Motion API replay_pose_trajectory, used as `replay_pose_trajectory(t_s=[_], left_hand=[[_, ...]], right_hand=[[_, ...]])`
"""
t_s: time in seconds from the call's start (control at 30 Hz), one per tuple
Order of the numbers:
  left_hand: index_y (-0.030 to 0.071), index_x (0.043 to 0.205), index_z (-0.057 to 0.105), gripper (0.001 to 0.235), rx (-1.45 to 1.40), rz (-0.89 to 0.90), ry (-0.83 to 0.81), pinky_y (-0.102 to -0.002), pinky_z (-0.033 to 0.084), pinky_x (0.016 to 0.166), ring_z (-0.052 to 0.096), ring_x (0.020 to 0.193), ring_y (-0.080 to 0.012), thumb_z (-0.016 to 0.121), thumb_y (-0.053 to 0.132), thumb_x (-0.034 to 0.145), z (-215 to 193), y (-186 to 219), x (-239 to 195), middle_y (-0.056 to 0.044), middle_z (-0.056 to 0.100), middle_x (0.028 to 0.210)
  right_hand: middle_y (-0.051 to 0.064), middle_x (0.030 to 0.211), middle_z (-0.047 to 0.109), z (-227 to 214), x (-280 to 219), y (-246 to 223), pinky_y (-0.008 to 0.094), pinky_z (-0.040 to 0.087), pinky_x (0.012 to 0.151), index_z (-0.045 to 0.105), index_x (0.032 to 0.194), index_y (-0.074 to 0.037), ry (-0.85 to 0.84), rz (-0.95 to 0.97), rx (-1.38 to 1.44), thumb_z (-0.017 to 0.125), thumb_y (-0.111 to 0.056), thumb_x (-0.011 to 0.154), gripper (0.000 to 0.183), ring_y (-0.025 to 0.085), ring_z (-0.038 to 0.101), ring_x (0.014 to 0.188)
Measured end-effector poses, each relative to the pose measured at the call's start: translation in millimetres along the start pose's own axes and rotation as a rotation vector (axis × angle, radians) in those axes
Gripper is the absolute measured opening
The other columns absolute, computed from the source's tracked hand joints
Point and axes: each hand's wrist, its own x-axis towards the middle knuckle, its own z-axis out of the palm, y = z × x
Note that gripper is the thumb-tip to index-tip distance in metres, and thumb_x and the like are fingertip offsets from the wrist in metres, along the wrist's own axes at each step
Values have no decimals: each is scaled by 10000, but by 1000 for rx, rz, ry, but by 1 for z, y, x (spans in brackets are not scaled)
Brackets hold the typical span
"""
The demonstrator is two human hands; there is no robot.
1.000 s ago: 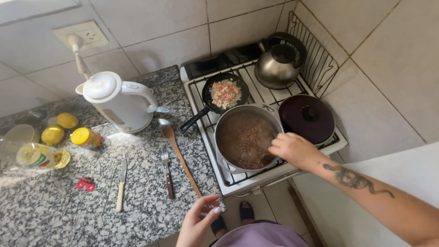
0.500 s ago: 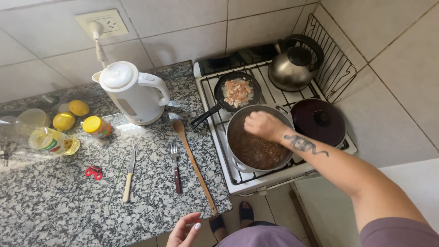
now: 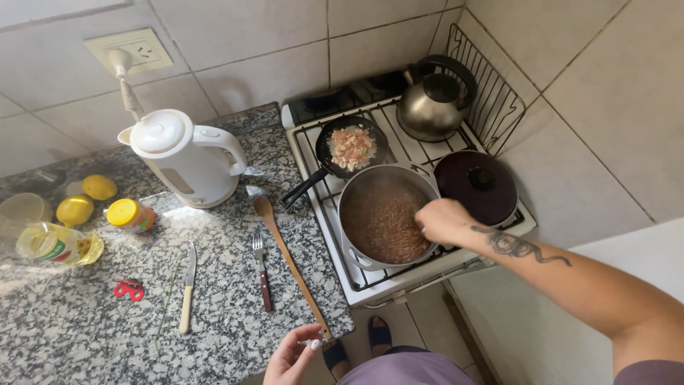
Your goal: The person stirs a pot of beans on the stove, adds hot water from an electric kettle, and covers the pot. They then move to the sink area, wash a cucumber, and slice it into rounds on a cutting board using a knife.
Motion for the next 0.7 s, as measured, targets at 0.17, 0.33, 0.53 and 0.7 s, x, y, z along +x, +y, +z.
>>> replay_pose_trajectory(t_s=[0.17, 0.33, 0.53, 0.7], left_hand=[[111, 1101, 715, 311, 52, -11, -31, -236, 498, 824, 671, 845, -129, 650, 191, 807, 1, 3, 0, -34, 750, 995], [90, 1094, 722, 303, 39, -3, -33, -219, 471, 780, 639, 794, -125, 661, 170, 808, 0, 0, 0, -28, 741, 989], [97, 1101, 717, 305, 48, -81, -21, -241, 473, 823, 645, 848, -144, 650, 191, 819, 7, 15, -5, -41, 729, 986], [79, 1085, 716, 294, 19, -50, -48, -246, 476, 812, 631, 820, -143, 648, 180, 818, 9, 10, -1, -42, 728, 989]], right_hand=[[94, 916, 676, 3, 16, -26, 368, 535, 757, 676, 939, -108, 175, -105, 152, 473, -32, 861, 231, 243, 641, 848], [13, 722, 557, 4, 52, 2, 259, 465, 581, 581, 809, -107, 593, -160, 43, 401, 112, 809, 283, 144, 516, 670], [-15, 933, 571, 50, 63, 40, 285, 444, 628, 571, 960, -171, 882, -199, -417, 622, -97, 728, 249, 185, 525, 820], [70, 811, 611, 62, 17, 26, 396, 479, 612, 582, 923, -73, 514, -88, 20, 459, 100, 671, 329, 263, 575, 703]])
